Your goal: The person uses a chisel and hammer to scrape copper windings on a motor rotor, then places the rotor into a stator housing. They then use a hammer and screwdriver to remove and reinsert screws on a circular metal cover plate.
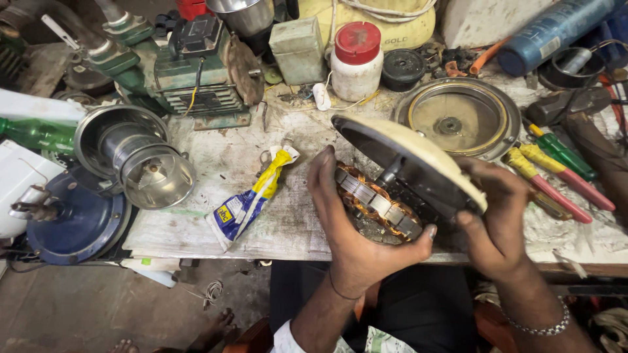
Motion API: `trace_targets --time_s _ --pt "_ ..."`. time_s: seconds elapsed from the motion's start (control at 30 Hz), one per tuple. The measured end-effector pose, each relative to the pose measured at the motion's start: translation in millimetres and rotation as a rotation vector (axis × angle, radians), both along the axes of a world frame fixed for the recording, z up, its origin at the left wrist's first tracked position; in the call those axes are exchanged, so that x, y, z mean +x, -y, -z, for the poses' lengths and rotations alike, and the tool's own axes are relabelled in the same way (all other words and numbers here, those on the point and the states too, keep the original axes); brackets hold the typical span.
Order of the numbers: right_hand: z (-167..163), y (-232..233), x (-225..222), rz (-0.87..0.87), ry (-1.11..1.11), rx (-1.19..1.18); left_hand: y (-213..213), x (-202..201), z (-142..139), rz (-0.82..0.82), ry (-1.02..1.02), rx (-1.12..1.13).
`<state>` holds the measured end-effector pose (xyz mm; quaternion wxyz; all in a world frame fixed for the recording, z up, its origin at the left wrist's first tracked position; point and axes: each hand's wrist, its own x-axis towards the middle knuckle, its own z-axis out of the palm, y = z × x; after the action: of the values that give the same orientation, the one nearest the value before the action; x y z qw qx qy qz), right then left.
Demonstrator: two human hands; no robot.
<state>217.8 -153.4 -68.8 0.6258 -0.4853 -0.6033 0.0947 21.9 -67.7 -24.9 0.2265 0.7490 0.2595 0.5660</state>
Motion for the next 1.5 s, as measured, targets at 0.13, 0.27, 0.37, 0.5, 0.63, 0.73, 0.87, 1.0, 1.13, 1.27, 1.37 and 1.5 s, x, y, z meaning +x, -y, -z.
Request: trace_targets --time_s 0.13,0.27,0.37,0.5,0.63,0.73,0.87,1.0,1.13,1.27,1.37,1.5 --pt "-17 -4 -2 -0.061 0.135 -0.066 -1 1 6 0.036 0.034 -0.013" --pt "-7 -11 -15 -0.146 0.03 -0.083 -5 4 6 0.07 0.051 -0.015" --pt "1 -17 -28 -0.199 -0.241 -0.083 -9 4 0 0.006 -0.053 0.046" --pt "-4 -24 -42 -0.179 -0.515 -0.138 -9 7 -15 -0.033 -0.201 0.019" --pt "-11 -29 -50 -0.418 -0.746 -0.092 -6 14 -30 -0.161 -0.353 0.081" --pt "-3 -29 -51 -0.475 -0.911 -0.1 -6 16 -38 -0.174 -0.382 0.096" --pt "20 -28 -43 -0.305 -1.091 -0.272 -22 2 -39 -0.06 -0.285 0.021" --pt "33 -31 -30 -0.26 -1.236 -0.227 -44 -14 -20 0.121 0.155 -0.391" --pt "27 -34 -17 -0.239 -1.226 -0.238 -47 -3 21 0.533 0.512 -0.823" --pt "12 -32 -6 -0.282 -1.049 -0.194 -49 5 62 1.065 1.03 -1.24" --pt "2 -32 4 -0.299 -1.073 -0.268 -48 7 77 1.171 0.846 -1.222" --pt "-7 -43 21 -0.3 -0.934 -0.366 -33 18 72 1.331 0.842 -1.582"
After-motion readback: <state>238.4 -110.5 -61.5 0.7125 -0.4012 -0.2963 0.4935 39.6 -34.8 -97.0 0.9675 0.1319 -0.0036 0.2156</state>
